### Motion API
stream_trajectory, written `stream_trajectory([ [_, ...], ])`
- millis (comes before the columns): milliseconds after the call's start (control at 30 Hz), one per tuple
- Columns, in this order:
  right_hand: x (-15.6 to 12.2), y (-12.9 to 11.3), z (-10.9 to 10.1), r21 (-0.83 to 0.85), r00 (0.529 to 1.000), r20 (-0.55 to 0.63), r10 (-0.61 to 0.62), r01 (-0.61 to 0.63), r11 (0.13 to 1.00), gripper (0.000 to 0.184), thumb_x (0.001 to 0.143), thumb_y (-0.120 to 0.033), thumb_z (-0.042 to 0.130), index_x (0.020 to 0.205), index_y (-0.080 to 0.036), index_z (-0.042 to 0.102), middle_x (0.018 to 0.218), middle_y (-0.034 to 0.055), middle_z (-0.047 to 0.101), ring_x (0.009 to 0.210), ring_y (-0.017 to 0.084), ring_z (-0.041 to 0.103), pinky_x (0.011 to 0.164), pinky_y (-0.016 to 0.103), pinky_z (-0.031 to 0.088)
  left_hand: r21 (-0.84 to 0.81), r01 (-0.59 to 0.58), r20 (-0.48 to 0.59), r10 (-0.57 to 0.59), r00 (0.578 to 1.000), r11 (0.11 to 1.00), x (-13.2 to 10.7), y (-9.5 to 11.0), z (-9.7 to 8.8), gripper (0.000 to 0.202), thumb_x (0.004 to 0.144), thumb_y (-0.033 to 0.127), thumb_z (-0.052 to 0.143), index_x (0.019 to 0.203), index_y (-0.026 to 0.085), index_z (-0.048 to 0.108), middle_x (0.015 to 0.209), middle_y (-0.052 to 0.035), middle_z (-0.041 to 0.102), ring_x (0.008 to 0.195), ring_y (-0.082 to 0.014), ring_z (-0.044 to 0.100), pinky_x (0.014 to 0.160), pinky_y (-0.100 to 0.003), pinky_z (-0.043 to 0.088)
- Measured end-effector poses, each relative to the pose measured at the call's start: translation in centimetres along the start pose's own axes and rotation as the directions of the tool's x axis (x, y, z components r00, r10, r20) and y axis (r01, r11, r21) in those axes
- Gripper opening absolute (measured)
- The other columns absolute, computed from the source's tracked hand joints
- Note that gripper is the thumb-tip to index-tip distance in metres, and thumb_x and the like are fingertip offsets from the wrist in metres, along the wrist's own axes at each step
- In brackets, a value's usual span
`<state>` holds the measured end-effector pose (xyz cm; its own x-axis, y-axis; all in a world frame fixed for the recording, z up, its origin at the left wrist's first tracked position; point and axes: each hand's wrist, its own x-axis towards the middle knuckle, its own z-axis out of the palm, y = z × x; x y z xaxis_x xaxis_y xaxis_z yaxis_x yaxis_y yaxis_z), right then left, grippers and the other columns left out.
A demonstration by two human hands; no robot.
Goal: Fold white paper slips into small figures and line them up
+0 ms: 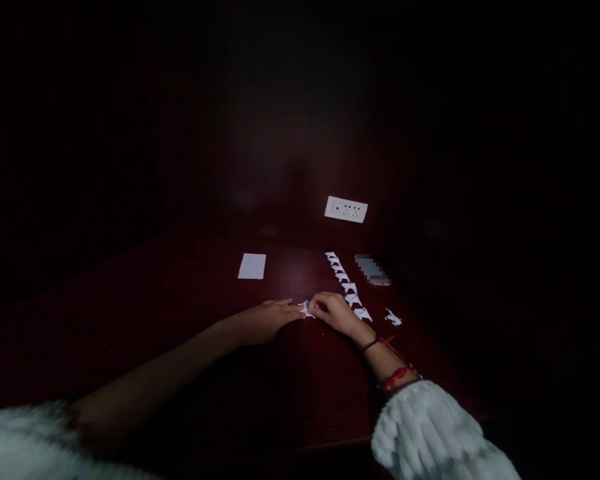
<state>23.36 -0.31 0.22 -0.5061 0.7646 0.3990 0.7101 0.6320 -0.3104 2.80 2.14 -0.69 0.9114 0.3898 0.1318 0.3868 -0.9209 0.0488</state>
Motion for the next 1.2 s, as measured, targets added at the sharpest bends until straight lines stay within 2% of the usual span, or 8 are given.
stream_trajectory([
  [167,-0.4,-0.5,-1.0,-0.054,0.988,0.113,-0.106,0.112,0.992,0.018,0.075,-0.014,0.045,0.084,-0.018,0.06,0.08,0.0024,0.056,0.077,0.01,0.051,0.072,0.019,0.037,-0.025,0.013,-0.007,-0.013,1.0,1.0,-0.2,-0.3,0.0,0.051,0.076,0.008,0.035,0.122,0.028,0.028,0.128,0.0003,0.031,0.118,-0.0216,0.023,0.092,-0.037,0.024],
  [367,-0.6,-0.6,-1.6,-0.158,0.972,0.223,-0.079,0.116,0.981,0.028,0.07,-0.007,0.045,0.089,-0.021,0.061,0.091,0.0017,0.056,0.081,0.01,0.052,0.074,0.019,0.037,-0.035,0.018,-0.01,-0.019,1.0,0.999,-0.3,-0.2,-0.2,0.05,0.074,0.007,0.036,0.121,0.026,0.03,0.127,-0.001,0.033,0.118,-0.0202,0.023,0.092,-0.036,0.023],
  [600,-0.6,-0.1,-1.8,-0.09,0.967,0.231,-0.108,0.132,0.987,0.031,0.063,-0.003,0.045,0.083,-0.019,0.063,0.089,0.0009,0.058,0.082,0.011,0.052,0.075,0.02,0.038,-0.032,0.04,-0.003,-0.041,0.999,0.999,-0.4,0.0,-0.2,0.054,0.073,0.006,0.036,0.122,0.029,0.027,0.128,0.001,0.031,0.118,-0.0209,0.023,0.091,-0.036,0.025],
  [833,-0.8,-0.2,-2.0,-0.004,0.979,0.185,-0.085,0.087,0.996,0.032,0.065,-0.004,0.044,0.086,-0.018,0.063,0.087,0.0016,0.059,0.079,0.01,0.053,0.075,0.02,0.039,-0.027,0.045,0.007,-0.045,0.999,0.999,-0.4,-0.1,-0.3,0.053,0.074,0.007,0.037,0.121,0.029,0.029,0.128,0.0006,0.031,0.118,-0.0204,0.024,0.091,-0.036,0.025],
  [1000,-0.8,-0.7,-1.9,-0.096,0.976,0.191,-0.108,0.128,0.987,0.036,0.068,-0.007,0.043,0.097,-0.022,0.059,0.089,0.0015,0.057,0.08,0.01,0.052,0.076,0.02,0.038,-0.041,0.062,0.0,-0.062,0.998,0.997,-0.4,0.2,-0.8,0.05,0.076,0.009,0.037,0.119,0.033,0.031,0.127,0.0027,0.033,0.116,-0.0212,0.027,0.089,-0.038,0.027],
  [1200,-0.7,-1.3,-2.0,-0.203,0.959,0.263,-0.107,0.163,0.965,0.033,0.07,-0.01,0.043,0.096,-0.022,0.059,0.091,0.0017,0.057,0.081,0.011,0.052,0.075,0.022,0.037,-0.031,0.057,0.015,-0.057,0.998,0.998,-0.4,0.2,-1.0,0.05,0.075,0.006,0.037,0.118,0.031,0.033,0.126,0.0022,0.035,0.116,-0.0192,0.028,0.09,-0.035,0.026],
])
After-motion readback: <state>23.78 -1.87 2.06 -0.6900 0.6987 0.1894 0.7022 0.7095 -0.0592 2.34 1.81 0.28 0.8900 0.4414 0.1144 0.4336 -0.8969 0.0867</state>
